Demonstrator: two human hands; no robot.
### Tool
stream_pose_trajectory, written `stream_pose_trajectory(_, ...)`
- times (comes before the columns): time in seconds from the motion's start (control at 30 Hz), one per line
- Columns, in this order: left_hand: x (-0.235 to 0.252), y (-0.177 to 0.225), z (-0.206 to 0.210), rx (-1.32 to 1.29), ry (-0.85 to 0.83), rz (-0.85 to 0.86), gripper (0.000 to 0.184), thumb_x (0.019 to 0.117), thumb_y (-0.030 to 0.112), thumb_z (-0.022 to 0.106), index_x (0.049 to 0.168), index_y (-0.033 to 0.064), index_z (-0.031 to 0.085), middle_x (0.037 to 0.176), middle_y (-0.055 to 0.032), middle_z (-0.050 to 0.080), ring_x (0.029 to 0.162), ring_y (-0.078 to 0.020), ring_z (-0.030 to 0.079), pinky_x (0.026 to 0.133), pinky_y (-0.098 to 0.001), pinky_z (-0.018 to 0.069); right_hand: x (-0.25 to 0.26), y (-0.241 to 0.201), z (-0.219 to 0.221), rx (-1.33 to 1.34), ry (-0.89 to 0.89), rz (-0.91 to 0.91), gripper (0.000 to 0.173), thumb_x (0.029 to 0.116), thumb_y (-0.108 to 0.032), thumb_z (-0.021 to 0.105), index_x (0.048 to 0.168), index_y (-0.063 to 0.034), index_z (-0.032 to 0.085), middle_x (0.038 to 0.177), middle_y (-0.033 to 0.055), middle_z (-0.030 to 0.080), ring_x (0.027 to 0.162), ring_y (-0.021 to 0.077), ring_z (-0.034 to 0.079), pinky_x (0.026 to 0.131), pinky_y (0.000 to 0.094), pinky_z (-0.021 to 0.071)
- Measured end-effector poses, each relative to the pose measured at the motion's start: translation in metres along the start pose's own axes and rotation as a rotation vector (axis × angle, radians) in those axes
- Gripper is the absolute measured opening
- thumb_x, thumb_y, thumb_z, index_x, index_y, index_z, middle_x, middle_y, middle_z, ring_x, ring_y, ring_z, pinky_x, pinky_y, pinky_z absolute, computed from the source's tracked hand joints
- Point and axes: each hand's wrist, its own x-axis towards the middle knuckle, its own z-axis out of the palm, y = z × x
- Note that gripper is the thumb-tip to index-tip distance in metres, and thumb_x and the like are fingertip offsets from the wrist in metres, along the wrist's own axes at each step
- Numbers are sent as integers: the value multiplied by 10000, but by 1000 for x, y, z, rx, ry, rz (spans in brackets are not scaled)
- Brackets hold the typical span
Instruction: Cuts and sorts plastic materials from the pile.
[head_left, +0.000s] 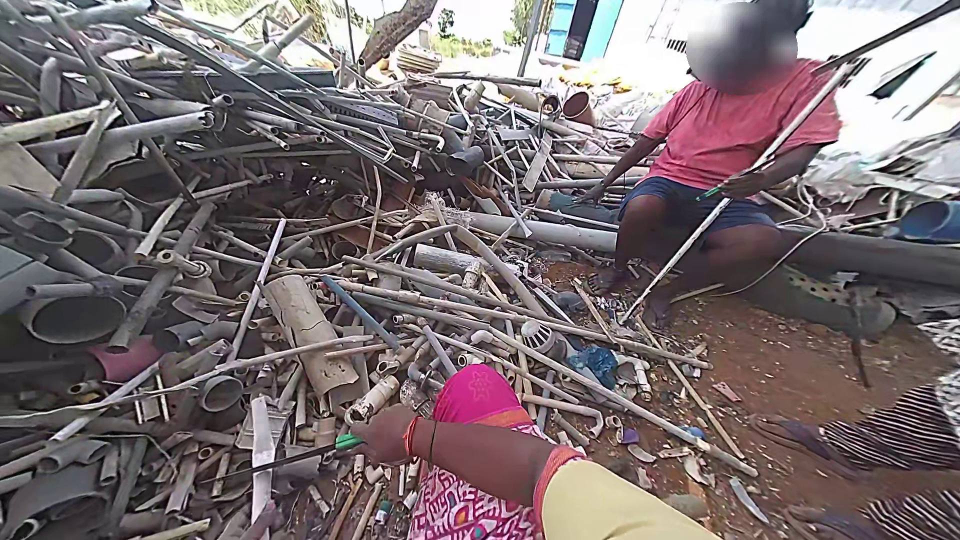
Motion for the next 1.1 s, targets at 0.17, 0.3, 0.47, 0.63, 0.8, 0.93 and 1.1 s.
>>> stream_pose_trajectory(0.17, -44, 37, 25, 225, -21, -7, 263, 1101, 113, 411, 1261, -92, 448, 836, -55, 530, 596, -48, 511, 570, -197, 450, 0, -2, 0, -41, -12, -57, 487, 1107, -402, 435, 1408, -29, 518, 1089, 276, 687, 1042, 469, 677, 855, 642, 513)
stream_pose_trajectory(0.3, -25, 17, 12, 259, -18, -36, 253, 1105, 140, 411, 1254, -46, 496, 842, -20, 548, 620, -38, 546, 600, -202, 481, 1, -2, -7, 43, 27, 91, 471, 1111, -362, 428, 1436, -25, 482, 1136, 281, 680, 1093, 464, 672, 898, 638, 520)
stream_pose_trajectory(0.47, -8, -1, -4, 136, -35, -4, 196, 1107, 128, 357, 1101, 28, 526, 706, 64, 561, 545, 6, 557, 525, -171, 497, 0, -1, -1, -53, -30, -71, 494, 1102, -384, 460, 1457, -41, 471, 1078, 281, 683, 1038, 484, 671, 851, 654, 511)
stream_pose_trajectory(0.63, -16, 9, 1, 48, 6, 83, 156, 1097, 99, 367, 1151, 49, 505, 702, 87, 580, 535, 14, 568, 521, -168, 514, 10, 12, -19, 386, 62, 384, 523, 1118, -368, 389, 1482, 5, 435, 1327, 275, 616, 1253, 422, 610, 1017, 602, 485)
stream_pose_trajectory(0.8, -15, 4, 0, 726, -52, 283, 418, 1036, 138, 569, 1373, -101, 509, 1144, -278, 667, 994, -334, 676, 928, -511, 518, 11, 3, 4, 770, -79, 219, 687, 1083, -524, 433, 1334, 107, 532, 1219, 312, 607, 1078, 381, 619, 965, 538, 468)
stream_pose_trajectory(0.93, -20, 1, 26, 1112, -135, 344, 416, 1033, 168, 578, 1374, -70, 560, 1171, -358, 660, 1112, -549, 636, 993, -699, 437, 7, -20, 15, 683, -123, 96, 697, 1059, -521, 505, 1293, 133, 565, 1221, 329, 619, 1121, 412, 628, 994, 571, 462)
stream_pose_trajectory(1.1, -19, -9, 30, 1155, -148, 421, 474, 1037, 195, 591, 1406, -96, 526, 1358, -346, 576, 1268, -515, 567, 1090, -636, 414, 11, -23, 24, 468, -63, 40, 666, 1058, -523, 502, 1276, 100, 594, 1223, 321, 638, 1196, 455, 613, 1006, 643, 450)
